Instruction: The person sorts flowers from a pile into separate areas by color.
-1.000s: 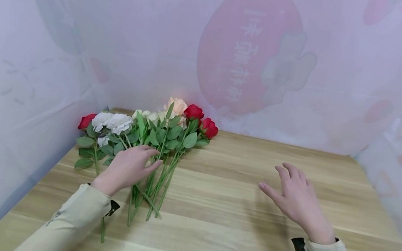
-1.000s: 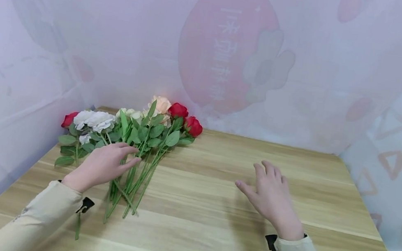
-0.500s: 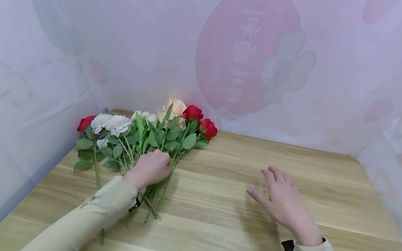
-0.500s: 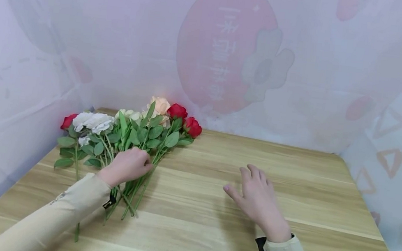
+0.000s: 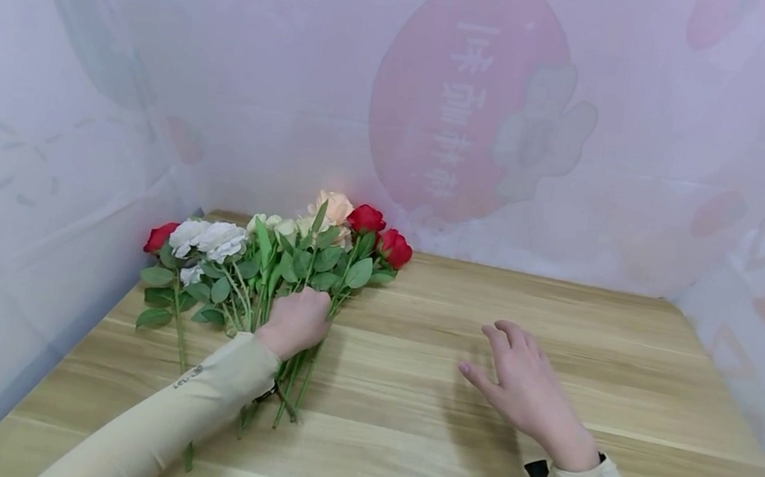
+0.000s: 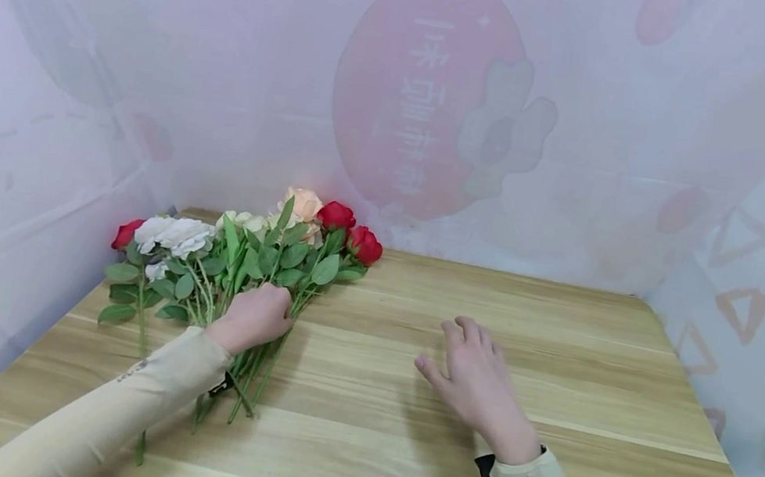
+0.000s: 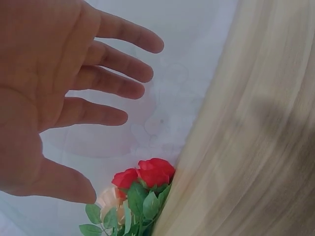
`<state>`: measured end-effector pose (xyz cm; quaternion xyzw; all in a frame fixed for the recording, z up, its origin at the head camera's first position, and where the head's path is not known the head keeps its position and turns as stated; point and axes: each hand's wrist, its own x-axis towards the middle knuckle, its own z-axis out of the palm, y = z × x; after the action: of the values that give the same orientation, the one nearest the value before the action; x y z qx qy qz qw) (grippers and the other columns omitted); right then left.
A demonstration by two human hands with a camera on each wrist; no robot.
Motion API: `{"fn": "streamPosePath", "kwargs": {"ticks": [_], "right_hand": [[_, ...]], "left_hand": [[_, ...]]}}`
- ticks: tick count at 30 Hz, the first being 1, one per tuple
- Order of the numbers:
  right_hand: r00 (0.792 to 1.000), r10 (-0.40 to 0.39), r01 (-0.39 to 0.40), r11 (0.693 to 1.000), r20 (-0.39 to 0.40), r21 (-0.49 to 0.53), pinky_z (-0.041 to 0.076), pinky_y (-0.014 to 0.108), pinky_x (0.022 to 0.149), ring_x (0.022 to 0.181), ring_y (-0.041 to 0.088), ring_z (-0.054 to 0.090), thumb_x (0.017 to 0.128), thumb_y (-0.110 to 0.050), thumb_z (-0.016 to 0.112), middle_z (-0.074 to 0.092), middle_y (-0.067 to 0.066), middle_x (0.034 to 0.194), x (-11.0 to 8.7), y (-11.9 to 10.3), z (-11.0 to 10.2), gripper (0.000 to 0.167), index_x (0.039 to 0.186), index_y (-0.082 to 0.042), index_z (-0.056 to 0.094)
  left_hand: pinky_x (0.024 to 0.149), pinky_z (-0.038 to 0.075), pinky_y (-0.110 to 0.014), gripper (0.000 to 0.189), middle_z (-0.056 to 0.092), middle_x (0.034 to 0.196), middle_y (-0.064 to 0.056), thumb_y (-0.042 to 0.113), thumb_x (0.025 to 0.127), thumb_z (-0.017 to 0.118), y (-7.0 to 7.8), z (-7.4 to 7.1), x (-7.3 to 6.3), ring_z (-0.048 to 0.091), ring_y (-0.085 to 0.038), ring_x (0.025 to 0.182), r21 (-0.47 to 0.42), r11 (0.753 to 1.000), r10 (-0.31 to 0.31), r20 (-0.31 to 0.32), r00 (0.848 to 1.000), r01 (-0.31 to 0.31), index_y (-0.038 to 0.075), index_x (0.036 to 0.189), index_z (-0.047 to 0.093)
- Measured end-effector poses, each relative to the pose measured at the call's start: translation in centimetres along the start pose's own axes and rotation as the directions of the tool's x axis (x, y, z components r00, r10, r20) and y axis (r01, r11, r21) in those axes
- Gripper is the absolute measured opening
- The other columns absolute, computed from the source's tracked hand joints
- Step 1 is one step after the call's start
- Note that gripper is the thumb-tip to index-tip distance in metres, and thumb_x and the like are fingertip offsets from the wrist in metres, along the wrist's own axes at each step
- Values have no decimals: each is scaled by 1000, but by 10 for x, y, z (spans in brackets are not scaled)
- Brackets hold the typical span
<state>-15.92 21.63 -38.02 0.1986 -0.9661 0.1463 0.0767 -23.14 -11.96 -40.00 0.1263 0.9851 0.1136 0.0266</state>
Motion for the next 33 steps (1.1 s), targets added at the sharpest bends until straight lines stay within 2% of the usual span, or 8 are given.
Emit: {"fn": "streamPosePath", "kwargs": {"ticks": [5, 9, 12, 16, 22, 26, 29, 33], "right_hand": [[1000, -18, 18, 1000, -16, -16, 32, 62, 102, 126, 48, 42, 94, -44, 65, 43, 30, 138, 3, 1, 7, 68, 136, 7, 48], [999, -23, 23, 1000, -23, -15, 33, 62, 101, 125, 47, 42, 94, -43, 65, 44, 29, 137, 1, 0, 9, 67, 136, 7, 48], [999, -31, 31, 999, -35, -10, 34, 62, 100, 125, 46, 43, 94, -42, 66, 45, 28, 136, 1, 0, 9, 66, 136, 7, 49], [997, -46, 45, 999, -55, -10, 35, 61, 100, 124, 45, 44, 94, -40, 67, 47, 27, 135, 1, -2, 8, 65, 134, 7, 50], [995, -64, 63, 998, -75, -12, 37, 60, 98, 122, 44, 46, 94, -39, 67, 50, 27, 132, 3, -7, 6, 62, 132, 8, 52], [994, -70, 71, 997, -89, 5, 37, 58, 100, 121, 43, 48, 94, -37, 67, 52, 25, 130, 3, -10, 5, 58, 130, 7, 54], [992, -67, 71, 997, -110, 32, 37, 56, 100, 120, 41, 49, 95, -36, 67, 53, 24, 129, 3, -11, 5, 56, 128, 7, 55], [989, -48, 61, 994, -137, 96, 40, 54, 98, 119, 39, 51, 95, -35, 66, 55, 22, 127, 4, -13, 4, 51, 125, 6, 58]], "left_hand": [[40, 27, -32, 34, 37, 55, -2, 0, 92, 53, 2, 1, 1, 32, -15, 45, -9, 1000, -23, 20, 1000, 23, 12, 63, 42], [39, 27, -30, 36, 30, 54, 1, -1, 89, 54, 3, -2, 0, 30, -14, 44, -51, 998, -43, 14, 999, 44, 14, 61, 38], [38, 25, -28, 40, 23, 51, 4, 0, 86, 55, 3, -5, -2, 26, -12, 43, -105, 993, -47, 4, 999, 47, 16, 56, 34], [37, 19, -24, 52, 18, 45, 7, 7, 90, 62, 5, -11, -8, 19, -9, 39, -199, 979, -43, -7, 999, 41, 18, 48, 32], [37, 21, -22, 52, 26, 42, 8, 13, 91, 68, 13, -20, -20, 23, -7, 38, -313, 950, -24, -55, 998, 6, 15, 47, 39], [39, 25, -22, 39, 37, 42, 8, 12, 91, 67, 21, -22, -26, 31, -7, 38, -393, 917, 23, -124, 992, -70, 14, 54, 56], [39, 32, -23, 23, 52, 49, 7, 12, 92, 67, 29, -22, -31, 43, -8, 39, -469, 872, 60, -176, 983, -138, 11, 70, 72], [47, 45, -27, 12, 64, 63, 4, 13, 94, 67, 46, -23, -38, 56, -10, 47, -550, 815, 69, -225, 972, -185, 8, 87, 77]]}}
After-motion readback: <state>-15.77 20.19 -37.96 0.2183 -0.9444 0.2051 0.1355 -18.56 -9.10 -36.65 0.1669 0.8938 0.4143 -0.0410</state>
